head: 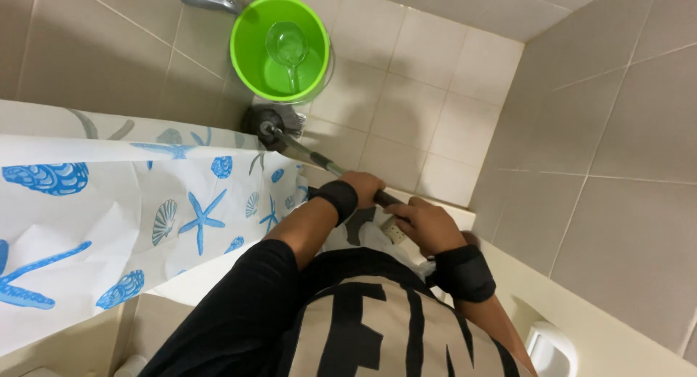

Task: The person mops the tiled floor of a bathroom using a spin mop. They repeatedly dip the mop head into a green bucket to wet it and then scrub the floor area around the bathtub and toilet.

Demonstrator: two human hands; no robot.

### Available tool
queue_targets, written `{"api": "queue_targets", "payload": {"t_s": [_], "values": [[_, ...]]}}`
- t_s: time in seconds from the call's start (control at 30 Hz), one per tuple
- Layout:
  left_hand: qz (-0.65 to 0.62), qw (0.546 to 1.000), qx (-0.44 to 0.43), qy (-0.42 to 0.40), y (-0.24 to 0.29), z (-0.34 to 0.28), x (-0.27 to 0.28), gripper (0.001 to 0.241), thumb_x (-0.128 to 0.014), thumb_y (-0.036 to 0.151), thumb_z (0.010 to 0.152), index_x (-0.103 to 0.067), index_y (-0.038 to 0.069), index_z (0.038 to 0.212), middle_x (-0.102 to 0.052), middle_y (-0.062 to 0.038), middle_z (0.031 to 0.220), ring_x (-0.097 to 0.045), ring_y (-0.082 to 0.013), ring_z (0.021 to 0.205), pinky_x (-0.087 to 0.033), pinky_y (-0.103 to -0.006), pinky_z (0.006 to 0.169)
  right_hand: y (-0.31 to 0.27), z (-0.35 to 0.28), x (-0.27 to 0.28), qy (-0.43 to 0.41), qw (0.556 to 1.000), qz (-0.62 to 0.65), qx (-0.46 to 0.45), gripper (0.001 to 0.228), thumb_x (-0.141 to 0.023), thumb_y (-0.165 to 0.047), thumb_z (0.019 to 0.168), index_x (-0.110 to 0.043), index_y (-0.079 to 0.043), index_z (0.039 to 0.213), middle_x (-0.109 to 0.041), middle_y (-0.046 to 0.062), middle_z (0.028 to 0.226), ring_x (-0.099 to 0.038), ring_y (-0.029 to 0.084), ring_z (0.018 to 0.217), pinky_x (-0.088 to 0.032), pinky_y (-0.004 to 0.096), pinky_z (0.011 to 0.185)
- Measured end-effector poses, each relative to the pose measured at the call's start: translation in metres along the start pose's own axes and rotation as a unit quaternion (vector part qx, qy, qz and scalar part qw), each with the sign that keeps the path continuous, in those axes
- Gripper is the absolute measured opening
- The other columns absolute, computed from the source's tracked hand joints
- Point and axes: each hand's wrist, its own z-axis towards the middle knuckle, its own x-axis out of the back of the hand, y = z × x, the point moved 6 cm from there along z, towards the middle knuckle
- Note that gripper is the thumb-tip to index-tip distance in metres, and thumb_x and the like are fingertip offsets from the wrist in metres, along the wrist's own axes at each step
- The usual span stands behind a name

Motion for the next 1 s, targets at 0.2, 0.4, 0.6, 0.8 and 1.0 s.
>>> {"api": "queue_targets", "payload": {"t_s": [0.2,0.4,0.6,0.8,1.0], "values": [[-0.020,0.997,-0.073,-0.022,0.072,0.023,0.010,0.026,-0.068,0.035,0.087,-0.073,0.023,0.109,-0.075,-0.011,0.105,-0.071,-0.0338,0.101,-0.055,-0.0492,0.087,0.012,-0.047,0.039,0.010,0.994,-0.026,-0.109,0.029,-0.067,-0.028,0.091,-0.073,-0.027,0.119,-0.066,0.008,0.094,-0.070,0.030,0.080,-0.056,0.043,0.073],[-0.009,0.970,-0.231,-0.075,0.199,0.042,-0.018,0.025,-0.069,0.036,0.083,-0.074,0.021,0.102,-0.076,-0.008,0.100,-0.072,-0.0306,0.096,-0.057,-0.0466,0.083,0.028,-0.146,0.064,0.061,0.973,-0.079,-0.210,0.039,-0.066,-0.032,0.091,-0.068,-0.035,0.130,-0.068,0.007,0.089,-0.071,0.031,0.078,-0.057,0.043,0.072],[0.073,0.926,-0.329,-0.171,0.281,0.055,-0.110,0.013,-0.069,0.018,0.081,-0.075,0.016,0.093,-0.076,-0.006,0.091,-0.073,-0.0273,0.091,-0.059,-0.0477,0.080,0.213,-0.247,-0.094,0.021,0.922,0.051,-0.383,0.072,-0.077,-0.034,0.084,-0.050,-0.027,0.151,-0.075,0.016,0.117,-0.074,0.031,0.108,-0.056,0.042,0.098],[0.137,0.913,-0.307,-0.233,0.281,0.075,-0.179,0.010,-0.068,0.009,0.085,-0.078,0.010,0.085,-0.076,-0.008,0.085,-0.072,-0.0336,0.088,-0.048,-0.0677,0.078,0.240,-0.257,-0.149,-0.048,0.899,0.087,-0.426,0.087,-0.083,-0.028,0.077,-0.044,-0.024,0.155,-0.075,0.017,0.123,-0.075,0.028,0.115,-0.054,0.038,0.105],[0.042,0.959,-0.263,-0.102,0.200,0.100,-0.084,0.022,-0.070,0.016,0.077,-0.077,0.019,0.098,-0.075,-0.010,0.100,-0.069,-0.0368,0.100,-0.047,-0.0729,0.085,0.185,-0.139,-0.071,0.057,0.932,0.162,-0.319,0.071,-0.080,-0.025,0.080,-0.056,-0.018,0.147,-0.077,0.017,0.116,-0.075,0.029,0.107,-0.056,0.039,0.094]]}}
